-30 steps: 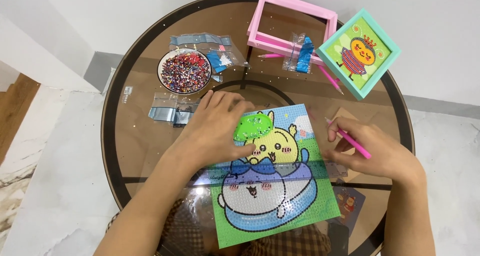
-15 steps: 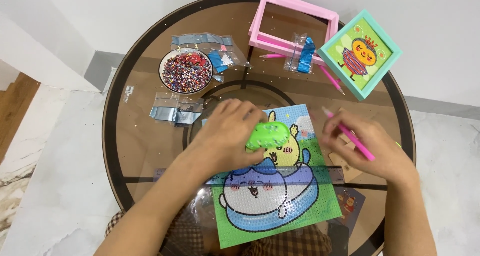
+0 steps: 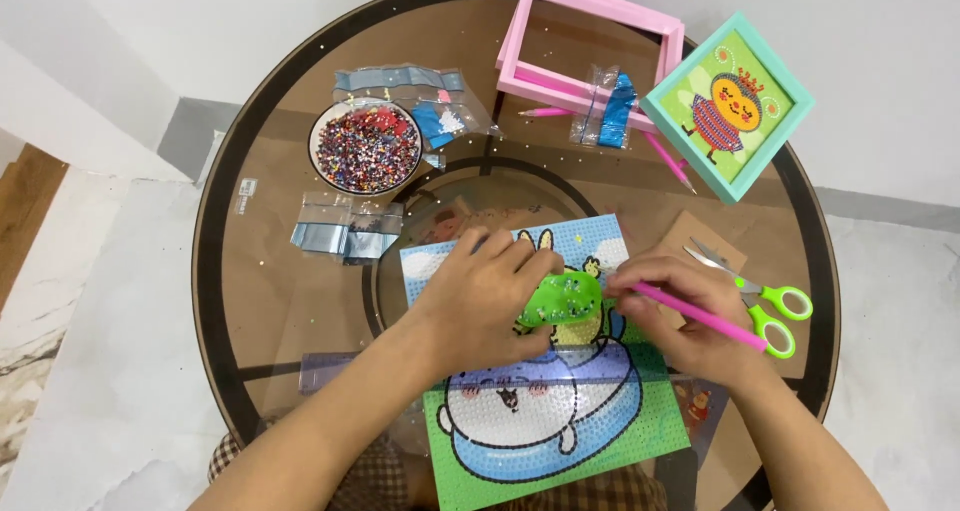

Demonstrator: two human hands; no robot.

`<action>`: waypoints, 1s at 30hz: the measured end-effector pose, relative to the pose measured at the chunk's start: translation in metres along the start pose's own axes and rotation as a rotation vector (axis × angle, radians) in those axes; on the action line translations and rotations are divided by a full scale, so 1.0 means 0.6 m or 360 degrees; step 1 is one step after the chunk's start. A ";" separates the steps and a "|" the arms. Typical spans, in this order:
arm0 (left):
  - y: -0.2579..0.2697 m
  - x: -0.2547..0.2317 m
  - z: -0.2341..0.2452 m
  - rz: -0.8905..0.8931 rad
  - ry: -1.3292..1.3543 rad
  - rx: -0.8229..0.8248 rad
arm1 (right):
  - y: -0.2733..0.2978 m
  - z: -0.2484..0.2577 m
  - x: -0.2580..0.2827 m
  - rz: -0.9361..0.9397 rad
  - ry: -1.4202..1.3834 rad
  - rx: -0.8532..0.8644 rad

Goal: The person is using a ruler to align rows of small beads and a stylus to press them onto a sticky diamond painting canvas.

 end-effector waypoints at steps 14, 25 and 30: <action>-0.010 0.006 0.013 0.0150 0.0084 0.0447 | -0.013 -0.005 0.009 -0.0231 0.0299 0.0059; -0.008 0.005 0.016 0.0130 0.0092 0.0357 | -0.017 -0.006 0.013 -0.0407 0.0361 0.0228; -0.004 0.005 0.015 0.0079 0.0052 0.0282 | -0.017 -0.008 0.008 -0.0409 0.0388 0.0286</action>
Point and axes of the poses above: each hand's wrist, its own y-axis away from the middle knuckle, its own z-axis out of the back of the hand, x = y × z, the point moved 3 cm from there along -y, towards the middle knuckle, and after that the axes turned 6 degrees about y, right-handed, at the moved point
